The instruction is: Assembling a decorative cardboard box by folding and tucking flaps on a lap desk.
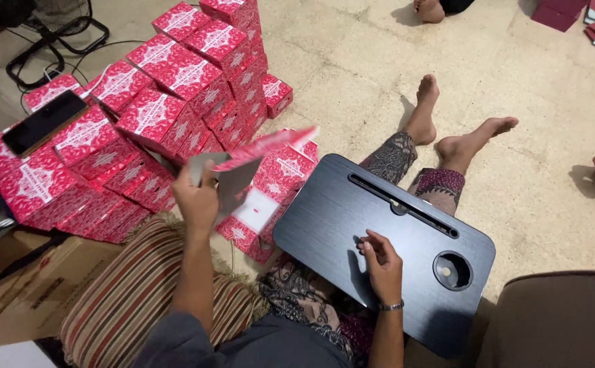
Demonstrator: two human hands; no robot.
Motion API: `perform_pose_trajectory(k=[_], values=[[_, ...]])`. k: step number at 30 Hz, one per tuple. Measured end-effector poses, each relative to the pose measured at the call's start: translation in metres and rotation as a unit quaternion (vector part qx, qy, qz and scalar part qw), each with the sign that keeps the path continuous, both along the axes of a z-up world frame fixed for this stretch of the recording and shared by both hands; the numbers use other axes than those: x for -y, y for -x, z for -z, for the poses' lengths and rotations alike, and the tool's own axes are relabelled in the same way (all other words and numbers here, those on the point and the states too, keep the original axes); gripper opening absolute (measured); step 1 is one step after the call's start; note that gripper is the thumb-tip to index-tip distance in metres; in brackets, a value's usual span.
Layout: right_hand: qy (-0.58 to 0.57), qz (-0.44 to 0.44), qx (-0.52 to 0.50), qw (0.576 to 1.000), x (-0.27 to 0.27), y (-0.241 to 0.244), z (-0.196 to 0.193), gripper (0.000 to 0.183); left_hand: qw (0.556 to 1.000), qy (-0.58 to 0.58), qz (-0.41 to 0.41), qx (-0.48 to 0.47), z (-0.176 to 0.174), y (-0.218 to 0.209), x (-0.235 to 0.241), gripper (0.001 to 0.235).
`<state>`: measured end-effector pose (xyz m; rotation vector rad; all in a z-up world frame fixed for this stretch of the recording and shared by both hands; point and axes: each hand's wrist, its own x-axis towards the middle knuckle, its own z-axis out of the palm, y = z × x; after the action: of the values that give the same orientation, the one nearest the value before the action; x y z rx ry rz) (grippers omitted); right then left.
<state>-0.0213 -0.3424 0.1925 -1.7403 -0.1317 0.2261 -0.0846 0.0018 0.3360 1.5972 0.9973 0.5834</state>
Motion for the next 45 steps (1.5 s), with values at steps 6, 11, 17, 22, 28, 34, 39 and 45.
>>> perform_pose_trajectory(k=[6, 11, 17, 22, 28, 34, 39, 45], values=[[-0.055, 0.006, 0.032, 0.998, 0.002, 0.0, 0.015, 0.03, 0.944, 0.121, 0.02, 0.306, 0.02, 0.035, -0.021, 0.025], [-0.088, 0.002, 0.032, 0.996, 0.022, -0.023, 0.064, 0.031, 0.928, 0.295, 0.112, 0.197, 0.109, 0.006, -0.009, 0.032], [-0.354, 0.085, -0.122, 0.923, 0.094, 0.0, 0.157, 0.041, 0.885, 0.422, 0.189, 0.054, 0.2, -0.004, 0.115, 0.093], [-0.327, 0.103, -0.038, 0.939, 0.123, 0.063, 0.07, 0.068, 0.895, 0.382, 0.227, -0.038, 0.216, 0.017, 0.154, 0.08], [0.033, 0.215, 0.042, 0.975, 0.105, 0.088, -0.024, 0.055, 0.897, 0.234, 0.369, 0.068, 0.138, 0.032, 0.148, 0.066], [0.326, 0.096, 0.099, 0.935, 0.065, 0.093, -0.023, 0.057, 0.888, -0.09, 0.45, -0.033, 0.138, 0.011, 0.153, 0.047], [0.408, -0.074, 0.045, 0.909, 0.019, 0.099, -0.013, 0.061, 0.827, -0.232, 0.508, -0.06, 0.14, -0.041, 0.175, 0.046], [0.445, -0.104, 0.033, 0.889, -0.015, 0.093, -0.006, 0.068, 0.802, -0.264, 0.531, -0.072, 0.196, -0.134, 0.203, 0.068]])
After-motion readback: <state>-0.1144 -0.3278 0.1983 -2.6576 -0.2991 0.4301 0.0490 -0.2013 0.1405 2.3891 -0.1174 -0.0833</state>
